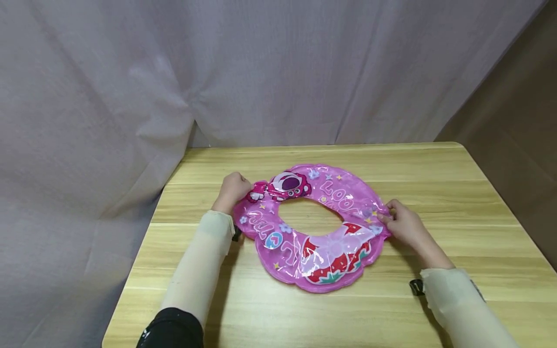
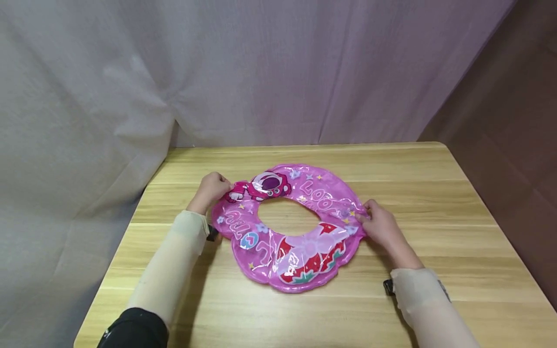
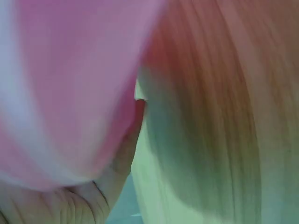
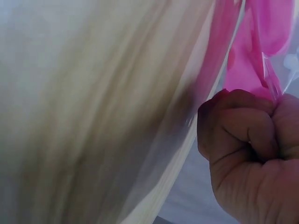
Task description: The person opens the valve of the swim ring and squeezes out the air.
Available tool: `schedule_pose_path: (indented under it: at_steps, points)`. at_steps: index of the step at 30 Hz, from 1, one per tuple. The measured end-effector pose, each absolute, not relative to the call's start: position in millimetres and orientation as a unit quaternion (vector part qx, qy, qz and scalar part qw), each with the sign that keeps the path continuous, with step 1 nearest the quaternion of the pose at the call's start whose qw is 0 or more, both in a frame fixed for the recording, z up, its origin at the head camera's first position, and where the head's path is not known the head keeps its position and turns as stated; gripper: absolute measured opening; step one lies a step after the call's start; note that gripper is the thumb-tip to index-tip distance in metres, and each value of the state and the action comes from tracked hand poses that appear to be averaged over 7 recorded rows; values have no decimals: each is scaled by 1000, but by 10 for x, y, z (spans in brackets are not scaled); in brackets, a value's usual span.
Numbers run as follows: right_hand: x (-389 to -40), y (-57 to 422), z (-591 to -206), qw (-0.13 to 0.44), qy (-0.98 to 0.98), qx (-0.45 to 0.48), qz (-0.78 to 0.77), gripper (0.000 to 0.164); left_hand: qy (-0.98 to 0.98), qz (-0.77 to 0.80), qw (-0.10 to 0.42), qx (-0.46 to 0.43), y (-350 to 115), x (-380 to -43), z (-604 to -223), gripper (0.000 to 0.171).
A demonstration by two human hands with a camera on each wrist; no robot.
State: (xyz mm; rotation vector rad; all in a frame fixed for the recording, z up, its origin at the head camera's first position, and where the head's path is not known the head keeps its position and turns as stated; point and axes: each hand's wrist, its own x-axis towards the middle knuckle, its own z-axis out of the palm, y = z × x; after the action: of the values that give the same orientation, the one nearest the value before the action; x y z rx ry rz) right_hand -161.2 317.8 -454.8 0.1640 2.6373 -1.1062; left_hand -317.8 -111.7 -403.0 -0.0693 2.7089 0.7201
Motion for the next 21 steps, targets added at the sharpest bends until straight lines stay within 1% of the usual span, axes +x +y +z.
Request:
schedule_pose_path:
  at_steps: [3, 4, 5, 9, 10, 13, 15, 18, 19, 21]
  points:
    - [-1611, 3154, -4552, 144, 915, 44, -373, 31, 953, 248, 172, -18, -1151, -3168, -4024, 23]
    - [-1609, 3145, -4548, 154, 911, 45, -380, 32, 952, 250, 178, -15, -1170, -3163, -4020, 22]
    - [-1604, 3141, -4541, 165, 906, 47, -388, 34, 949, 255, 187, -14, -1191, -3154, -4011, 24]
    - [-1569, 3159, -4494, 199, 884, 59, -418, 40, 934, 272, 234, -4, -1309, -3117, -3967, 48]
    - [-1561, 3171, -4479, 205, 881, 57, -422, 41, 929, 274, 247, -2, -1338, -3104, -3953, 51]
    - [-1537, 3216, -4436, 213, 884, 42, -414, 40, 918, 281, 278, 13, -1405, -3067, -3929, 53]
    - [-1526, 3257, -4414, 222, 884, 31, -410, 35, 914, 287, 285, 27, -1422, -3052, -3946, 50]
    - [-1525, 3307, -4386, 236, 888, 16, -395, 29, 911, 302, 277, 49, -1413, -3042, -3993, 49]
    - [-1528, 3323, -4378, 233, 892, 9, -388, 29, 911, 305, 273, 55, -1412, -3041, -4004, 51]
    - [-1543, 3341, -4376, 203, 909, -7, -364, 34, 912, 306, 265, 69, -1417, -3037, -4012, 58]
